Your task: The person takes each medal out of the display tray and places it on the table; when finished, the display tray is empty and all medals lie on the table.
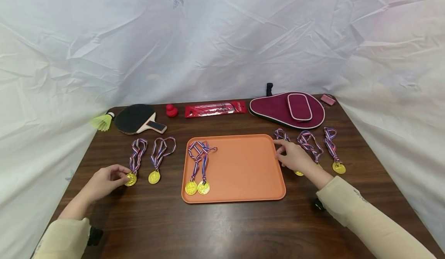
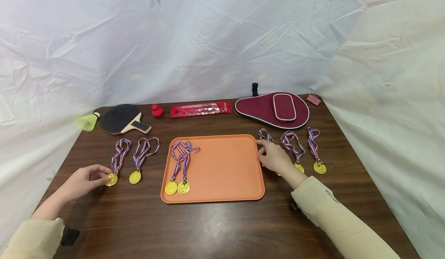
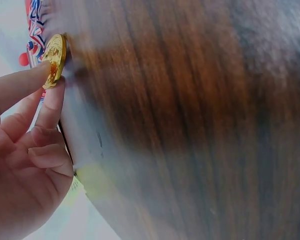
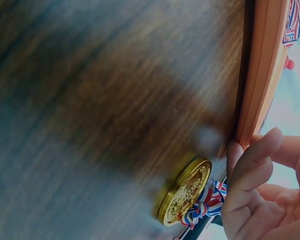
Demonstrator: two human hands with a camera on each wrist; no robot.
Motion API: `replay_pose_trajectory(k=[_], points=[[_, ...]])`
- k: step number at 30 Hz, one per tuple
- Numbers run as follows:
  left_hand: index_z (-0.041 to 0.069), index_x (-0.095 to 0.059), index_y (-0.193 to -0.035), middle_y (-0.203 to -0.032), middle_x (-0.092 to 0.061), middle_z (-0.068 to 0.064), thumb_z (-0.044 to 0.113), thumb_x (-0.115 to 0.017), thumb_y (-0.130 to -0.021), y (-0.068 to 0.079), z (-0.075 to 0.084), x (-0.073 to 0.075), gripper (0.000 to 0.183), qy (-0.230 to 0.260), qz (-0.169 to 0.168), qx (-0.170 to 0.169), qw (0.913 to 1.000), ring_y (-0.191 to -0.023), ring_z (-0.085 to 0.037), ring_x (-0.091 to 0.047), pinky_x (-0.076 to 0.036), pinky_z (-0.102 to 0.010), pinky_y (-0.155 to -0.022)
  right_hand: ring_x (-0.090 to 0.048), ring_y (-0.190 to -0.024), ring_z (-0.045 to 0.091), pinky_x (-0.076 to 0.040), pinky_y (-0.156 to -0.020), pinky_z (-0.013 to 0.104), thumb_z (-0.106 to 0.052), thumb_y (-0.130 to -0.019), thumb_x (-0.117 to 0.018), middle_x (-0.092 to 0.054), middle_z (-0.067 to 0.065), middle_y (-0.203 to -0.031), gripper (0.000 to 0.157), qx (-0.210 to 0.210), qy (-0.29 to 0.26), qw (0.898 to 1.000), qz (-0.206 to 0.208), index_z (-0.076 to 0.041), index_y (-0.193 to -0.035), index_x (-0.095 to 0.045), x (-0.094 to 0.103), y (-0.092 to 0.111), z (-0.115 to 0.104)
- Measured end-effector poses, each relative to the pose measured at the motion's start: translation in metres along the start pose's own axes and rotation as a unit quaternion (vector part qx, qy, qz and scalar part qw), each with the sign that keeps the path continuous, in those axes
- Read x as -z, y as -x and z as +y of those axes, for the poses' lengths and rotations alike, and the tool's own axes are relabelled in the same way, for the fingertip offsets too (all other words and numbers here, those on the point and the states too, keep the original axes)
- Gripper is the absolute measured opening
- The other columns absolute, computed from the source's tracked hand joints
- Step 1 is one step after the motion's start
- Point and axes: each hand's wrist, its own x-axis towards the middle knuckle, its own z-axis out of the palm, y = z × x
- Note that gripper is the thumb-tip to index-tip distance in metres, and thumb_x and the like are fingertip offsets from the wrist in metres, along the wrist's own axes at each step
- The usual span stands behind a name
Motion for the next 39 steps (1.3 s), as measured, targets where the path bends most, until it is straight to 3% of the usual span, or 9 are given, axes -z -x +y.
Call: replay_pose_trajectory(k=[10, 17, 22, 25, 32, 39], points=[[0.007, -0.063, -0.098, -0.077, -0.061, 0.000, 0.024, -0.067, -0.081, -0.001, 0.000, 0.000, 0.025, -0.016, 0.018, 0.000, 0.9997, -0.059, -0.008, -0.050, -0.039, -0.024, -0.053, -0.055, -0.054, 0.013, -0.042, -0.049, 0.031, -0.010, -0.086, -0.056, -0.058, 0.003, -0.083, 0.051, 0.001, 0.000, 1.000, 0.001, -0.010, -0.134, -0.038, 0.000, -0.001, 0.000], [0.008, -0.064, -0.100, -0.081, -0.062, -0.003, 0.027, -0.065, -0.082, 0.000, 0.004, 0.007, 0.026, -0.025, 0.048, 0.012, 0.9985, -0.060, -0.009, -0.050, -0.040, -0.025, -0.051, -0.056, -0.055, 0.014, -0.042, -0.049, 0.031, -0.011, -0.087, -0.056, -0.059, 0.004, -0.084, 0.051, -0.001, -0.004, 1.000, -0.003, -0.010, -0.135, -0.038, 0.000, -0.001, -0.001], [0.006, -0.065, -0.098, -0.079, -0.063, -0.002, 0.026, -0.066, -0.082, -0.001, 0.030, 0.006, 0.026, -0.036, 0.086, -0.001, 0.9956, -0.064, -0.009, -0.053, -0.039, -0.024, -0.053, -0.056, -0.055, 0.014, -0.043, -0.050, 0.031, -0.011, -0.087, -0.056, -0.059, 0.005, -0.084, 0.051, -0.006, -0.006, 1.000, -0.005, -0.010, -0.135, -0.038, 0.000, 0.000, -0.001], [0.008, -0.066, -0.097, -0.073, -0.062, 0.000, 0.027, -0.067, -0.081, -0.005, 0.052, 0.000, 0.024, -0.034, 0.089, -0.019, 0.9953, -0.058, -0.009, -0.048, -0.036, -0.025, -0.050, -0.056, -0.055, 0.014, -0.042, -0.050, 0.031, -0.010, -0.087, -0.056, -0.058, 0.005, -0.084, 0.051, -0.006, -0.007, 1.000, -0.005, -0.010, -0.135, -0.037, 0.001, 0.000, -0.001], [0.012, -0.067, -0.093, -0.071, -0.060, 0.005, 0.026, -0.069, -0.079, -0.011, 0.096, -0.023, 0.020, -0.005, 0.064, -0.052, 0.9966, -0.054, -0.010, -0.045, -0.036, -0.024, -0.048, -0.056, -0.056, 0.016, -0.041, -0.049, 0.031, -0.010, -0.087, -0.055, -0.058, 0.005, -0.085, 0.051, -0.007, -0.009, 1.000, -0.003, -0.009, -0.135, -0.037, 0.000, 0.001, 0.000], [0.017, -0.067, -0.090, -0.069, -0.056, 0.009, 0.026, -0.069, -0.078, -0.013, 0.127, -0.049, 0.015, 0.018, 0.021, -0.077, 0.9966, -0.054, -0.011, -0.044, -0.036, -0.024, -0.047, -0.058, -0.056, 0.018, -0.041, -0.048, 0.031, -0.010, -0.087, -0.055, -0.059, 0.005, -0.085, 0.050, 0.001, -0.011, 1.000, 0.004, -0.009, -0.134, -0.038, -0.002, 0.001, 0.000]])
